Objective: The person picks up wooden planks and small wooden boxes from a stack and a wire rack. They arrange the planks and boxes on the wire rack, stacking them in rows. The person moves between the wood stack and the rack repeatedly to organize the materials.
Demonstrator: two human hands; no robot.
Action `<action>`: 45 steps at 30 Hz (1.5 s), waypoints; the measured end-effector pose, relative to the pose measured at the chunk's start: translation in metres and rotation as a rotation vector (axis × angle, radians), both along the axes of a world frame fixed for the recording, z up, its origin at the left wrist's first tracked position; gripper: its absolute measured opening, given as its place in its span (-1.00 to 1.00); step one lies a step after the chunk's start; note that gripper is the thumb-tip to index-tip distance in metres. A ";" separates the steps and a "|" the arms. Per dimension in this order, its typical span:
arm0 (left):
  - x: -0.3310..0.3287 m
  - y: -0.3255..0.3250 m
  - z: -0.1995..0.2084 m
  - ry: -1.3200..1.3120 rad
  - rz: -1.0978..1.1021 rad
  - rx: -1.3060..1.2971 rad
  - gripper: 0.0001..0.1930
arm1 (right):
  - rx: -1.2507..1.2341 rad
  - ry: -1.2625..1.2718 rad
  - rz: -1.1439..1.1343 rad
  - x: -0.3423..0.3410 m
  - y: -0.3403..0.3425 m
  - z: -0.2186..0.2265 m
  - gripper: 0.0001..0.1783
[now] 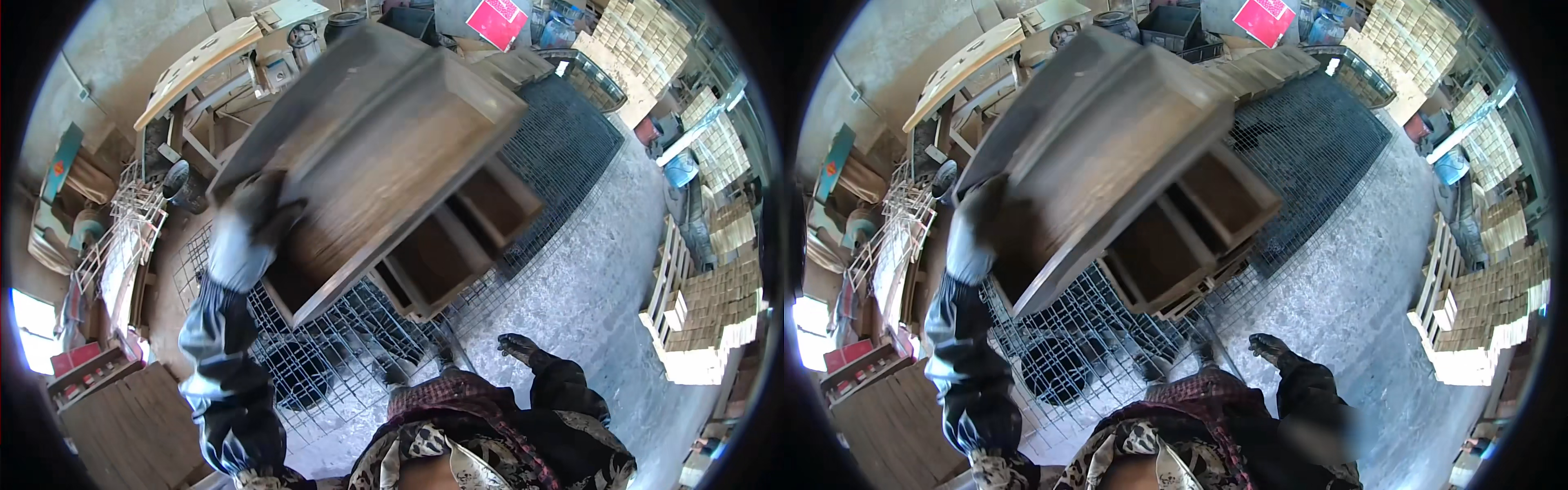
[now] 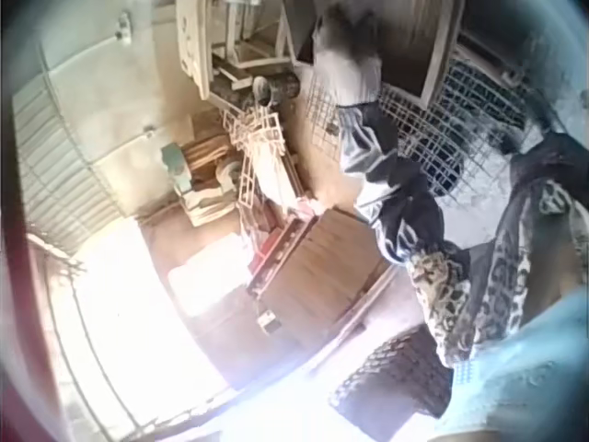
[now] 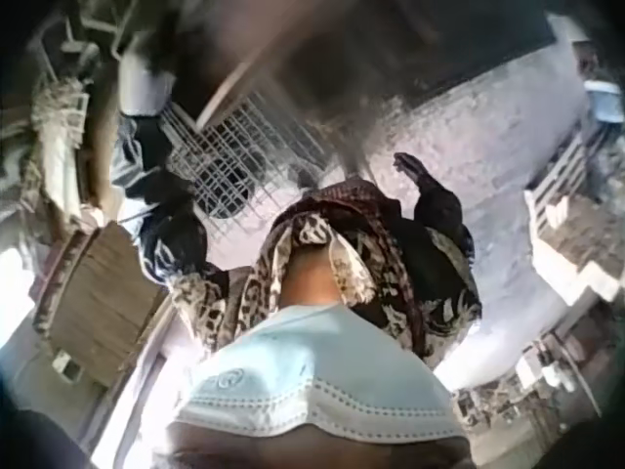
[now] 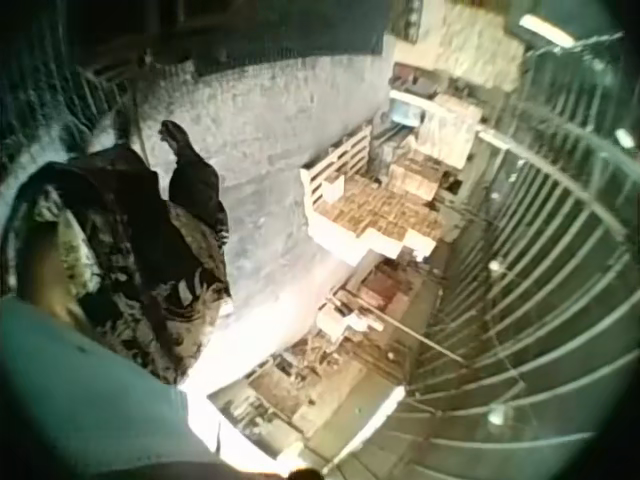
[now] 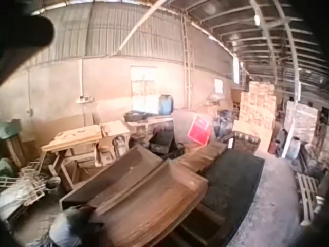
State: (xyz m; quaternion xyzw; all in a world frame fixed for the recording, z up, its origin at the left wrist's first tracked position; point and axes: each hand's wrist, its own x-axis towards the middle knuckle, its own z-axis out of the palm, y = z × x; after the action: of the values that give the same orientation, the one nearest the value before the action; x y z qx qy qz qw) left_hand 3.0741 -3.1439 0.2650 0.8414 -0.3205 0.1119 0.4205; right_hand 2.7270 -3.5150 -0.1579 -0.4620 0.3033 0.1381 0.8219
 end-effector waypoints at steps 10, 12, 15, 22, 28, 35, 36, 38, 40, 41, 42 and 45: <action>0.010 -0.099 0.003 -0.119 -0.176 0.445 -0.58 | -0.250 -0.057 0.096 -0.027 -0.105 0.006 -0.75; 0.011 -0.099 0.004 -0.125 -0.164 0.549 -0.53 | -0.664 -0.174 0.350 0.001 -0.107 0.039 -0.74; 0.014 -0.088 0.008 -0.142 -0.178 0.361 -0.49 | -0.768 -0.405 0.276 0.068 -0.082 0.178 -0.73; 0.054 -0.040 -0.037 0.230 0.053 -0.310 -0.53 | -1.602 -1.385 0.243 0.185 -0.009 0.403 -0.64; 0.043 -0.075 -0.035 0.471 0.092 -0.523 -0.46 | -1.994 -1.252 0.447 0.240 0.017 0.394 -0.55; 0.056 -0.053 -0.052 0.487 0.026 -0.552 -0.42 | -1.877 -1.395 0.374 0.226 0.009 0.386 -0.53; 0.059 -0.050 -0.054 0.474 0.057 -0.604 -0.41 | -1.859 -1.393 0.380 0.226 0.012 0.386 -0.52; 0.060 -0.058 -0.060 0.449 0.112 -0.712 -0.38 | -1.833 -1.380 0.394 0.226 0.013 0.387 -0.52; 0.051 -0.070 -0.069 0.494 0.256 -0.826 -0.31 | -1.887 -1.373 0.429 0.225 0.011 0.399 -0.55; 0.045 -0.071 -0.076 0.515 0.336 -0.848 -0.30 | -1.907 -1.425 0.353 0.219 0.010 0.406 -0.56; 0.036 -0.057 -0.086 0.403 0.369 -0.781 -0.36 | -1.889 -1.499 0.273 0.212 0.014 0.410 -0.57; -0.023 0.006 -0.156 -0.136 0.453 -0.332 -0.51 | -1.256 -1.522 0.234 0.180 0.018 0.385 -0.72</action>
State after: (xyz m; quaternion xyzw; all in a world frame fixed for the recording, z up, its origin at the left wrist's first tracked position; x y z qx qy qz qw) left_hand 3.0513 -3.1384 0.1091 0.8017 -0.1292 0.3102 0.4943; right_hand 2.9073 -3.4969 0.2276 -0.8058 -0.3346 -0.3008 0.3849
